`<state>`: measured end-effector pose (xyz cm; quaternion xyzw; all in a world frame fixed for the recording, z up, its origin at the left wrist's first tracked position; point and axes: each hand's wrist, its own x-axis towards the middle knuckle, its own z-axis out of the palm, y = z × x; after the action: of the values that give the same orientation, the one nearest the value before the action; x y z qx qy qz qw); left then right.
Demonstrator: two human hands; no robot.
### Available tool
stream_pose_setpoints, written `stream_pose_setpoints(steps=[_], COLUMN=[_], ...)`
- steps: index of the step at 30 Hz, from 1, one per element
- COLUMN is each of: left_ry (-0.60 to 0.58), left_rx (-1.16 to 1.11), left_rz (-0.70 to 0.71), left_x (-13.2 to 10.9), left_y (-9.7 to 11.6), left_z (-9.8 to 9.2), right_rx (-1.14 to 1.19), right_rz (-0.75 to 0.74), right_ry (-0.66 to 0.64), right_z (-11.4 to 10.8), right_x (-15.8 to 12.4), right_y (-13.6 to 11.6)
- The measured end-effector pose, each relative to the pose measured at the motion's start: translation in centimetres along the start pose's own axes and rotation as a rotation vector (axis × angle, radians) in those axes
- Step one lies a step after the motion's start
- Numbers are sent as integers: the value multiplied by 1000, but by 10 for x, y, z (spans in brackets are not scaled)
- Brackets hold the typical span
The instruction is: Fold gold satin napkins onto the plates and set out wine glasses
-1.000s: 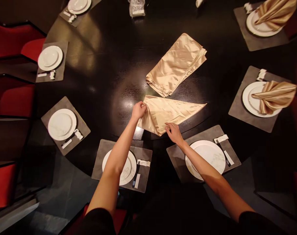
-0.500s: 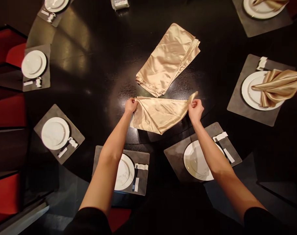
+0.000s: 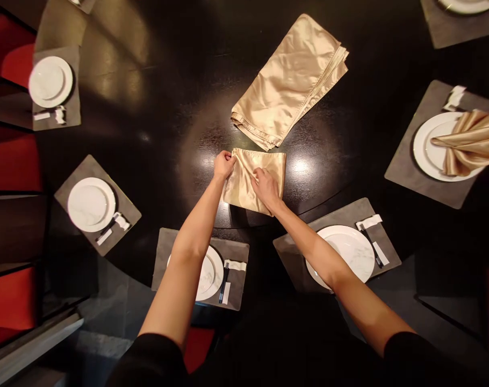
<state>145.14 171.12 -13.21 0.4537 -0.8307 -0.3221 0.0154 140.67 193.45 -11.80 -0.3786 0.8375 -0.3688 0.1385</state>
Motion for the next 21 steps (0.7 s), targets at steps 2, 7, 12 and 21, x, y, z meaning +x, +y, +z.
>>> stream_pose_setpoints(steps=[2,7,12,21], left_ry=[23,-47,-146,-266], left_rx=[-20,57,203,189], left_rz=[19,185,245,414], left_x=[1,-1,7,-7], left_y=[1,14,19,47], left_z=[1,4,12,15], right_rx=[-58,-233,-218,-106], right_rz=[61,129,2,-145], right_ry=[44,-78,-246,-371], right_z=[-15,-29,-23,-38], right_x=[-37,-114,-134,-167], right_y=[13,32,46,43])
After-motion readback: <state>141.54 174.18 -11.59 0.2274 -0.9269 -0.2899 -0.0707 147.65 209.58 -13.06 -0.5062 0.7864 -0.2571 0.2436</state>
